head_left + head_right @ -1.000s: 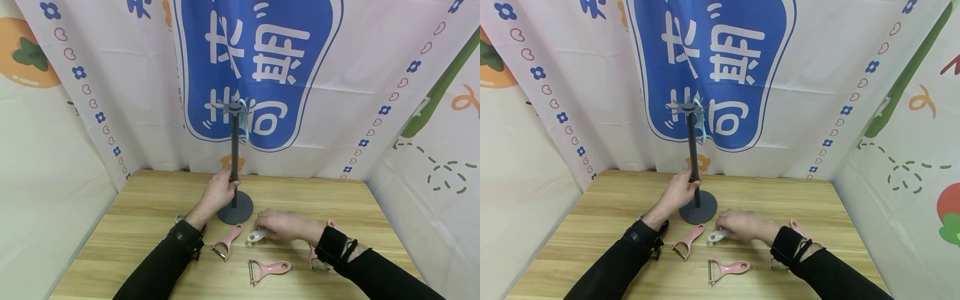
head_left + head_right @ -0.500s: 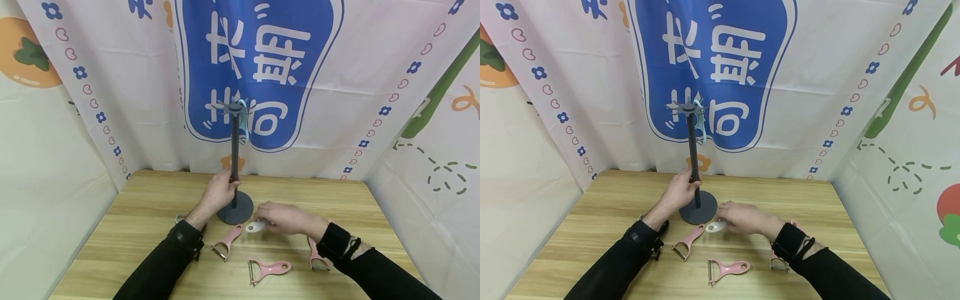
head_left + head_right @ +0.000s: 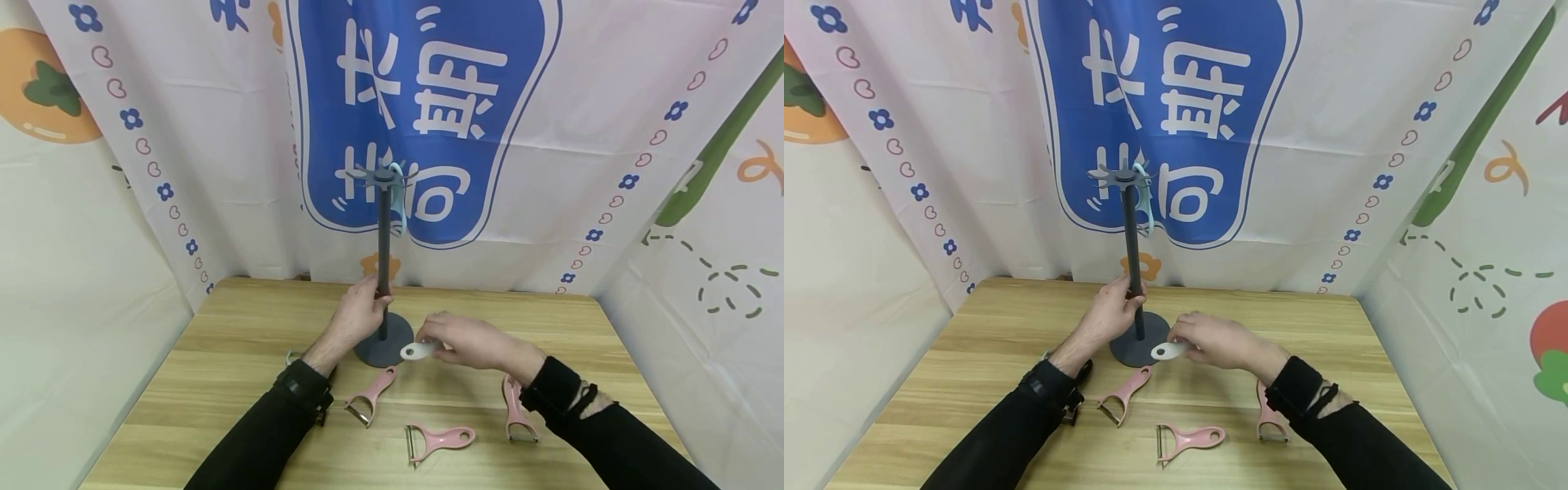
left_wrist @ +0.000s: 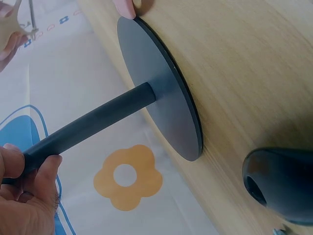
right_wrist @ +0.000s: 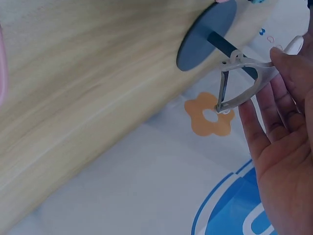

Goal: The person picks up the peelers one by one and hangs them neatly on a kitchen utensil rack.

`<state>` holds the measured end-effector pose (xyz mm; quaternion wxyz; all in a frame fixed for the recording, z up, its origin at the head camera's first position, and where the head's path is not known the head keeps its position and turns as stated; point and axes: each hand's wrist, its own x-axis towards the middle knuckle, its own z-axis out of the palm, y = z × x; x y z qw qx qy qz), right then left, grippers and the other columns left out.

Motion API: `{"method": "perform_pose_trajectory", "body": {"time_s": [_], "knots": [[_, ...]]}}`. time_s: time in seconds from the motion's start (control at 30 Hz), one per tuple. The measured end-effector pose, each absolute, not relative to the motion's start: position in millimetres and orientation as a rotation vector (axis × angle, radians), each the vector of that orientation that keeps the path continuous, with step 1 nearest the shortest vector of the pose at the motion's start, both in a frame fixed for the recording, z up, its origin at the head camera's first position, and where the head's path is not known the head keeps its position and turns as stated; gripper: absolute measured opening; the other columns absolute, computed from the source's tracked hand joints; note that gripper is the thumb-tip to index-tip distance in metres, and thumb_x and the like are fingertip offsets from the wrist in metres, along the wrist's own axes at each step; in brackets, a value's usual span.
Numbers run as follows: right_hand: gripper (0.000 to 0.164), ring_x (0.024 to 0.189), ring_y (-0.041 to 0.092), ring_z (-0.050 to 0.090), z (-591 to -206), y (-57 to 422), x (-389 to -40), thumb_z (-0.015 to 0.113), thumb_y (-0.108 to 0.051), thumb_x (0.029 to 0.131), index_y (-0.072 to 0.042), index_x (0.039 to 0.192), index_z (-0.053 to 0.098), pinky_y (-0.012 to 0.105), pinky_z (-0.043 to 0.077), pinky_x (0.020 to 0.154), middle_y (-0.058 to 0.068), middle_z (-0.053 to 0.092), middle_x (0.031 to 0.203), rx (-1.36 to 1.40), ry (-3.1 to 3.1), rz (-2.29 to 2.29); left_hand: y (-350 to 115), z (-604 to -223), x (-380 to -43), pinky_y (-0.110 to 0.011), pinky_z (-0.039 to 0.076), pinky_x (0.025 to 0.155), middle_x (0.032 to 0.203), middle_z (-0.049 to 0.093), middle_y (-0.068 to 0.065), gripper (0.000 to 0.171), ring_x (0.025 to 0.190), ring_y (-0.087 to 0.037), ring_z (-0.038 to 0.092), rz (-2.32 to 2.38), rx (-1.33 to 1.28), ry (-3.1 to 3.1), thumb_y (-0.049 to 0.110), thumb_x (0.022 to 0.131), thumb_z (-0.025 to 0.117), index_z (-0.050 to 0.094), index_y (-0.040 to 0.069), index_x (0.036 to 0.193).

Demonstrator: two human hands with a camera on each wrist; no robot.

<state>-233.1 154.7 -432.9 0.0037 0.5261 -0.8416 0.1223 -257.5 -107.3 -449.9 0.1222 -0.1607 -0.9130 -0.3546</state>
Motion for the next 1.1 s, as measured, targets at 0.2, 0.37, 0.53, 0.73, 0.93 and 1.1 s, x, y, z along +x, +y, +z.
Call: {"method": "perform_pose_trajectory", "body": {"time_s": [0.2,0.37,0.53,0.73,0.93,1.1], "knots": [[0.031,0.104,0.006,0.057,-422,156,-237,0.077,-0.012,0.092,-0.018,0.121,0.067,0.026,0.052,0.091,-0.008,0.063,0.114,1.627,-2.625,0.451,-107,-451,-259,-0.034,0.058,0.067,0.104,0.065,0.000,0.006,0.086,-0.016,0.065,-1.038,-0.464,-2.670,0.016,0.101,0.066,0.061,0.018,0.104],[0.031,0.105,0.006,0.057,-414,158,-241,0.074,-0.011,0.094,-0.017,0.124,0.066,0.026,0.053,0.089,-0.008,0.063,0.118,1.595,-2.639,0.534,-107,-452,-259,-0.033,0.057,0.067,0.105,0.065,0.000,0.006,0.087,-0.015,0.065,-1.037,-0.463,-2.667,0.015,0.101,0.066,0.061,0.018,0.104],[0.032,0.102,0.008,0.058,-407,160,-245,0.074,-0.012,0.095,-0.014,0.126,0.066,0.028,0.055,0.083,-0.005,0.063,0.120,1.570,-2.602,0.606,-107,-451,-259,-0.034,0.057,0.066,0.104,0.065,0.000,0.006,0.086,-0.015,0.065,-1.039,-0.471,-2.662,0.016,0.101,0.066,0.061,0.019,0.104],[0.032,0.106,0.007,0.058,-397,162,-247,0.074,-0.016,0.096,-0.016,0.127,0.066,0.028,0.054,0.087,-0.006,0.064,0.119,1.497,-2.602,0.620,-108,-452,-259,-0.034,0.057,0.067,0.103,0.064,0.000,0.005,0.086,-0.015,0.065,-1.051,-0.474,-2.659,0.017,0.102,0.065,0.061,0.018,0.104],[0.034,0.105,0.007,0.060,-391,163,-249,0.075,-0.015,0.095,-0.015,0.128,0.065,0.031,0.055,0.091,-0.006,0.063,0.117,1.416,-2.572,0.682,-108,-452,-259,-0.033,0.057,0.068,0.103,0.064,0.000,0.005,0.087,-0.015,0.065,-1.056,-0.478,-2.659,0.018,0.102,0.065,0.061,0.018,0.103],[0.036,0.104,0.008,0.060,-385,163,-251,0.075,-0.014,0.095,-0.015,0.129,0.063,0.034,0.055,0.090,-0.004,0.063,0.118,1.380,-2.529,0.735,-108,-452,-259,-0.033,0.057,0.068,0.102,0.064,0.000,0.005,0.087,-0.016,0.065,-1.044,-0.476,-2.662,0.018,0.102,0.065,0.061,0.018,0.103]]}}
